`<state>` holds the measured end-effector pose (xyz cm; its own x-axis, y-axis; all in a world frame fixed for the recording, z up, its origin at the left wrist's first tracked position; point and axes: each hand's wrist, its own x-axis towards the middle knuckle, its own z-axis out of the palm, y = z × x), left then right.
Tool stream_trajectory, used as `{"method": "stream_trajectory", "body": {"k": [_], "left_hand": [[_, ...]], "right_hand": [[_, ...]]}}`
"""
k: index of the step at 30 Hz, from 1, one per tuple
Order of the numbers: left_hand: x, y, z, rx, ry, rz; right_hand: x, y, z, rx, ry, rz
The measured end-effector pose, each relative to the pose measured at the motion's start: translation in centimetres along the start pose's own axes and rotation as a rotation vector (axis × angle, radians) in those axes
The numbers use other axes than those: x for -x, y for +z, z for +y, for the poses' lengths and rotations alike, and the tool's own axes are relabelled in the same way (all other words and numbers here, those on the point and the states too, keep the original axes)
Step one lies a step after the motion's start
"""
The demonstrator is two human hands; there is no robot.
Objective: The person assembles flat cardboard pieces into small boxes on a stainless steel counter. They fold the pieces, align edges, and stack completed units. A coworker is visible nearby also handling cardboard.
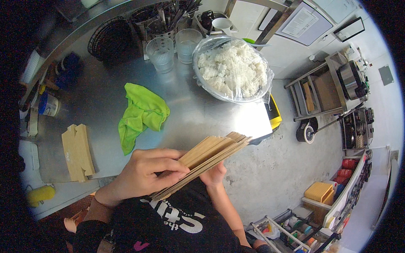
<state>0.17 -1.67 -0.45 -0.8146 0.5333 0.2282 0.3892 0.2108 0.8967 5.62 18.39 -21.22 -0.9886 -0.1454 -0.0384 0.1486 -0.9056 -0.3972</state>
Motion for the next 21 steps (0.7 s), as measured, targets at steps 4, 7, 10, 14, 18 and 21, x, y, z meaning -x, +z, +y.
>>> {"method": "stream_trajectory", "body": {"k": [4,7,10,14,18,21], "left_hand": [[0.0,-0.1,0.1,0.025,-0.018,0.005],[0.1,-0.1,0.1,0.022,-0.029,-0.009],[0.2,0.0,0.0,0.025,-0.013,0.0],[0.2,-0.2,0.0,0.005,-0.01,-0.049],[0.0,-0.2,0.2,0.005,-0.004,-0.034],[0.1,-0.2,0.1,-0.007,-0.007,-0.018]], "right_hand": [[-0.1,-0.1,0.1,0.005,-0.012,-0.015],[-0.1,-0.3,0.1,0.009,-0.018,-0.018],[0.0,-0.3,0.1,-0.018,-0.009,-0.032],[0.1,0.2,-0.1,-0.032,-0.016,-0.03],[-0.1,0.8,-0.2,-0.022,-0.045,0.032],[-0.1,0.6,-0.2,-0.003,-0.006,0.037]]}}
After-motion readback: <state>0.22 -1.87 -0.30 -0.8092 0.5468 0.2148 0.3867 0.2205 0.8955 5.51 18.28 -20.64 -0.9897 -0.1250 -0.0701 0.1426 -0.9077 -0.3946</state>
